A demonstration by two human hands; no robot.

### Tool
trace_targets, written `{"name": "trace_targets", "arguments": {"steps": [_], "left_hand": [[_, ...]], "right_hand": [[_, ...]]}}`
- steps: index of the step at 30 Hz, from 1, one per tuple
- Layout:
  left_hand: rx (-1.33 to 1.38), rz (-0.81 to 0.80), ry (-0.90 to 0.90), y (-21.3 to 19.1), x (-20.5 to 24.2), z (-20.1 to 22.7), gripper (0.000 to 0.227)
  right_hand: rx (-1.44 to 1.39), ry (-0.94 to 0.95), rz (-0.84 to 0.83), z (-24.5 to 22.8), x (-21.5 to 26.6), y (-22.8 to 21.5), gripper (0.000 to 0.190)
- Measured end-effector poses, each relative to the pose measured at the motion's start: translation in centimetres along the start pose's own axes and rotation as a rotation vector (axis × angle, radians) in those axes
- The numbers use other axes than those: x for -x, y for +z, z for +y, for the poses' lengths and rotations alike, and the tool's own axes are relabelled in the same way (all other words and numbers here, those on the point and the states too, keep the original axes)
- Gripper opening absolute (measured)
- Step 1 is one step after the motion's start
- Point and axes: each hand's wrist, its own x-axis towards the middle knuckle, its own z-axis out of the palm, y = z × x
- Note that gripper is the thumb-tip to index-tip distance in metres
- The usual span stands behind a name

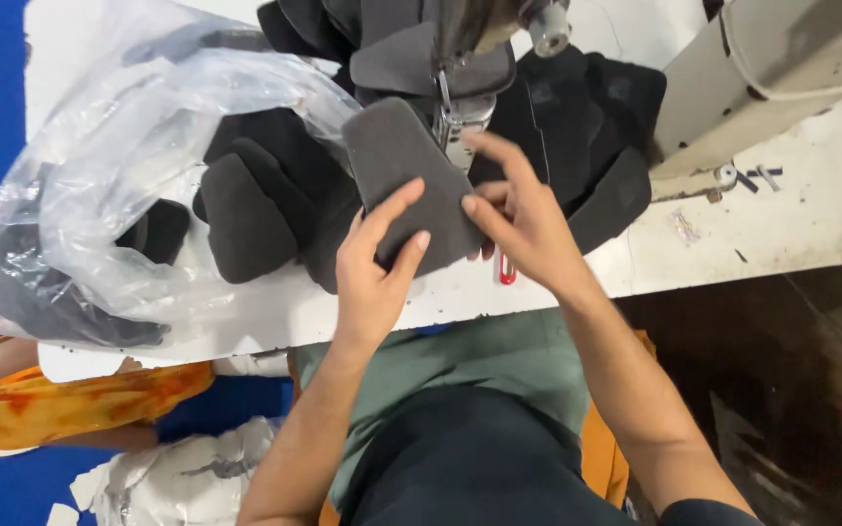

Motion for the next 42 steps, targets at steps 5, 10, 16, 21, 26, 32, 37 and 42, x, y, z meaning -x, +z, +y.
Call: {"name": "trace_targets", "arguments": {"steps": [5,10,16,21,26,32,37,42], "left_hand": [[0.008,0.04,0.012,0.0,-5.0,-1.0,0.047],[0.13,-0.078,-0.052,-1.6,-8.5,-2.1,0.048],[0.163,-0.198,-0.082,-3.0,-9.5,-2.3,0.043],[0.246,-0.225,-0.154,-3.5,-10.7,-3.1,0.035],[0.177,-0.245,-0.1,-4.0,-11.1,-3.0,0.033],[0.129,-0.272,-0.053,-4.0,-11.3,-3.0,0.036],[0.166,-0.238,-0.089,-3.7,-12.7,-2.5,0.036],[0.042,-0.172,0.004,-3.5,-13.5,-3.0,0.037]], "right_hand": [[-0.082,-0.041,0.098,-0.2,-4.1,-0.5,0.072],[-0.128,-0.069,0.217,1.1,-5.4,-0.6,0.076],[0.516,-0.456,0.347,-1.4,-1.4,-7.8,0.051],[1.024,-0.745,1.019,1.5,0.5,-20.6,0.066],[1.115,-0.575,1.089,10.8,1.7,-23.8,0.08],[1.101,-0.59,1.009,5.4,2.4,-23.1,0.086],[1.223,-0.551,1.032,5.5,2.0,-23.6,0.087],[1.318,-0.434,1.04,4.9,2.7,-23.4,0.094]]}}
